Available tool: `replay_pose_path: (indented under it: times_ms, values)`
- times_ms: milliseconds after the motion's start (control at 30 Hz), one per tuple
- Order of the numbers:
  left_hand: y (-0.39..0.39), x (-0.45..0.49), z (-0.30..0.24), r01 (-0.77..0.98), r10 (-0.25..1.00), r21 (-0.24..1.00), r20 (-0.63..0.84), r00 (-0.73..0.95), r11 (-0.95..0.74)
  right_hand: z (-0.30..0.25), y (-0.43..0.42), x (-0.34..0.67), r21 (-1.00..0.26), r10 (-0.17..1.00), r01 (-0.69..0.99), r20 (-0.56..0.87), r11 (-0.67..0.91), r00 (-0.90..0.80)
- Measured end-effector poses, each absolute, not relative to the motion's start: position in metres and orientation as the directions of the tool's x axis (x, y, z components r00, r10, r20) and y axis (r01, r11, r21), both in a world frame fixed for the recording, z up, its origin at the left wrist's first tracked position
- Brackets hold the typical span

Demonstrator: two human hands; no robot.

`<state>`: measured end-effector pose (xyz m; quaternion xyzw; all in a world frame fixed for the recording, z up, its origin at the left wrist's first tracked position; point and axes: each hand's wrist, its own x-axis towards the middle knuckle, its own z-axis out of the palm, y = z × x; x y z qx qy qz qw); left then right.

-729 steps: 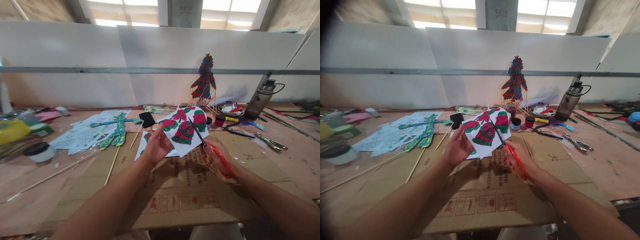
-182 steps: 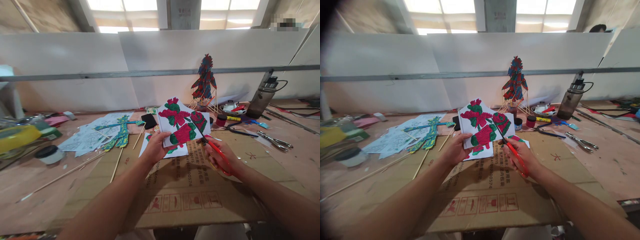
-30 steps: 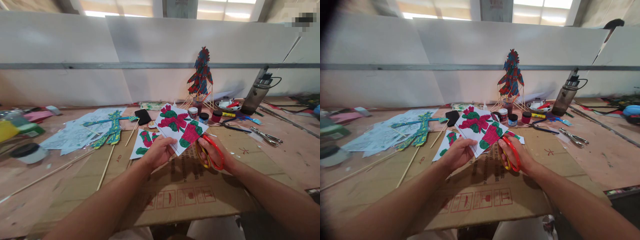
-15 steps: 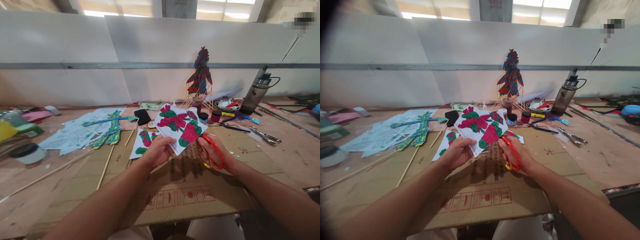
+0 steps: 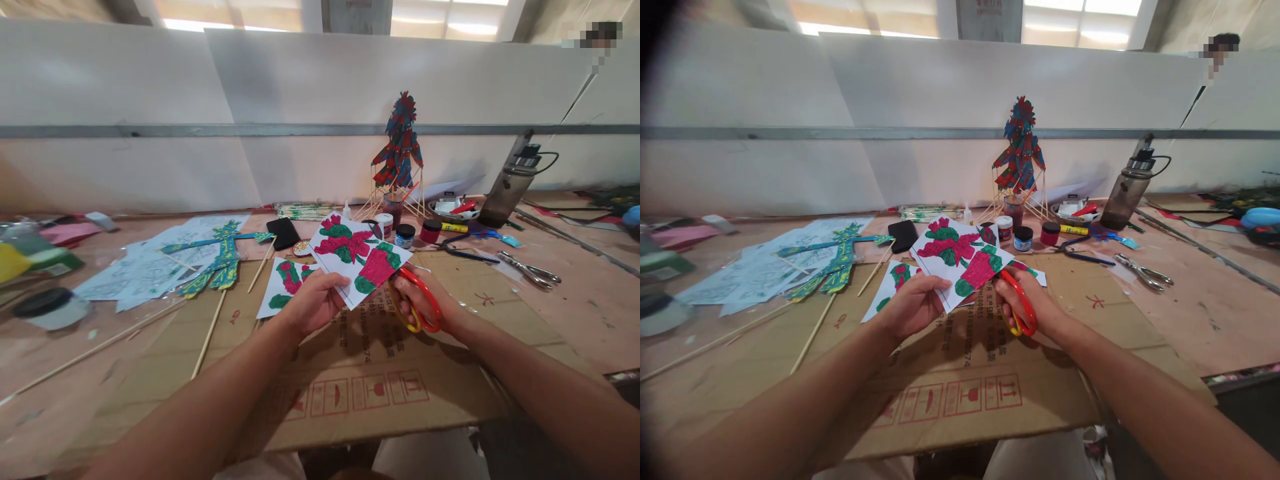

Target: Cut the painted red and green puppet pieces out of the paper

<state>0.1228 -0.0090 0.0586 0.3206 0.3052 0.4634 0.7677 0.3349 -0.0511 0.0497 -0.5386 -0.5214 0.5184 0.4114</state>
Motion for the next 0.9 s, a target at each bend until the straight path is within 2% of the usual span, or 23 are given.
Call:
replay_pose_path:
  times_ms: [200,400,600,700,900]
  values:
    - [-0.012,0.126,0.059,-0.470,0.886,0.793,-0.181,0.426,0.388,0.044,-0.047,0.335,-0.993,0.994,0.075,-0.095,-0.091,-0.046]
    - [-0.014,0.126,0.057,-0.451,0.873,0.791,-0.203,0.444,0.413,0.053,-0.054,0.332,-0.988,0.994,0.126,-0.100,-0.092,-0.053]
    - [-0.009,0.121,0.058,-0.464,0.869,0.773,-0.220,0.442,0.432,0.052,-0.054,0.337,-0.968,0.982,0.207,-0.164,-0.143,-0.090]
    - [-0.001,0.113,0.069,-0.553,0.908,0.739,-0.196,0.370,0.385,0.055,-0.050,0.345,-0.958,0.960,0.235,-0.208,-0.161,-0.190]
    - [0.013,0.091,0.098,-0.759,0.986,0.633,-0.149,0.075,0.153,0.079,-0.056,0.359,-0.927,0.869,0.324,-0.310,-0.187,-0.386]
